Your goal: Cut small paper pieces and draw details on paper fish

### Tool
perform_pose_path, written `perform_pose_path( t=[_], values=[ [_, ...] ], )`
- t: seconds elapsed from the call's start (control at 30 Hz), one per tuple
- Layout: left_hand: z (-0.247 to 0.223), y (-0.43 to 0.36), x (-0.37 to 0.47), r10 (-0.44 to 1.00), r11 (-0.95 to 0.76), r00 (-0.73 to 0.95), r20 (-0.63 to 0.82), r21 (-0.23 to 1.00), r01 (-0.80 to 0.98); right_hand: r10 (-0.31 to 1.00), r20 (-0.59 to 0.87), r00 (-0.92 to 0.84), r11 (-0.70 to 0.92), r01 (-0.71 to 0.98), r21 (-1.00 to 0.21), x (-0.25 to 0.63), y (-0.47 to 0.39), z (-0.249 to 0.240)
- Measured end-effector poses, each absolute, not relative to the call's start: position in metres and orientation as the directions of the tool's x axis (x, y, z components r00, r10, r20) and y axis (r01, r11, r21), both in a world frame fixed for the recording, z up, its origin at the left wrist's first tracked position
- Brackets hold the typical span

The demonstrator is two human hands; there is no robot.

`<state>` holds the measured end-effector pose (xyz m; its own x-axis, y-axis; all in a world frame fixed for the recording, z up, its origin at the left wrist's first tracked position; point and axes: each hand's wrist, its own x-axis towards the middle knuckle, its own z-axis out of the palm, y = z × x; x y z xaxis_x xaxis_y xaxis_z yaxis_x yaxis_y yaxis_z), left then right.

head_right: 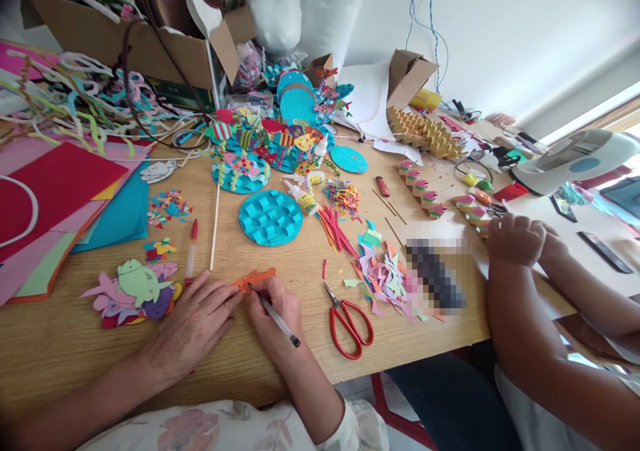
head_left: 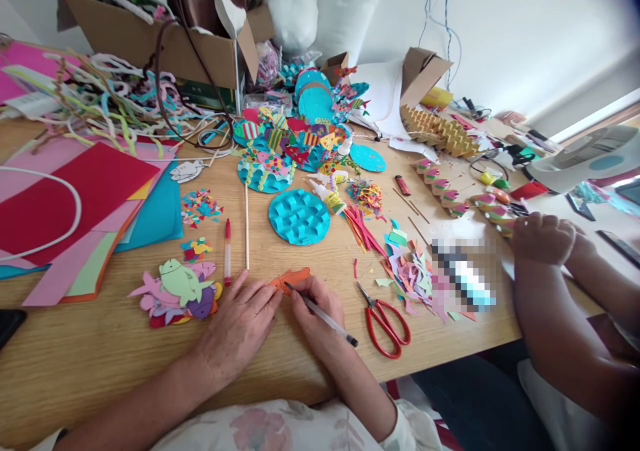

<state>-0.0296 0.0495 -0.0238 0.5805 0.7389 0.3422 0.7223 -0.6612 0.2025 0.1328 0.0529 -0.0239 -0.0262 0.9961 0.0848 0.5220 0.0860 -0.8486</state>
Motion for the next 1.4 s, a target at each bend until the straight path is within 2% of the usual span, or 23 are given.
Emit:
perform_pose_path(
  t=[0.53,0.83,1.4],
  values=[
    [-0.0234,0.0493,-0.0297,0.741,-0.658,0.584,0.331,0.188,0.729,0.996,0.088,-0.027,0.089,0.526,-0.846,0.1311,0.0533,-0.0233],
    [-0.0249,0.0474,-0.0289,0.765,-0.637,0.567,0.307,0.225,0.738,0.996,0.087,-0.032,0.090,0.533,-0.841,0.1315,0.0526,-0.0275],
    [-0.0231,0.0492,-0.0281,0.728,-0.663,0.575,0.375,0.167,0.730,0.990,0.137,-0.023,0.124,0.597,-0.792,0.1325,0.0517,-0.0242]
  ],
)
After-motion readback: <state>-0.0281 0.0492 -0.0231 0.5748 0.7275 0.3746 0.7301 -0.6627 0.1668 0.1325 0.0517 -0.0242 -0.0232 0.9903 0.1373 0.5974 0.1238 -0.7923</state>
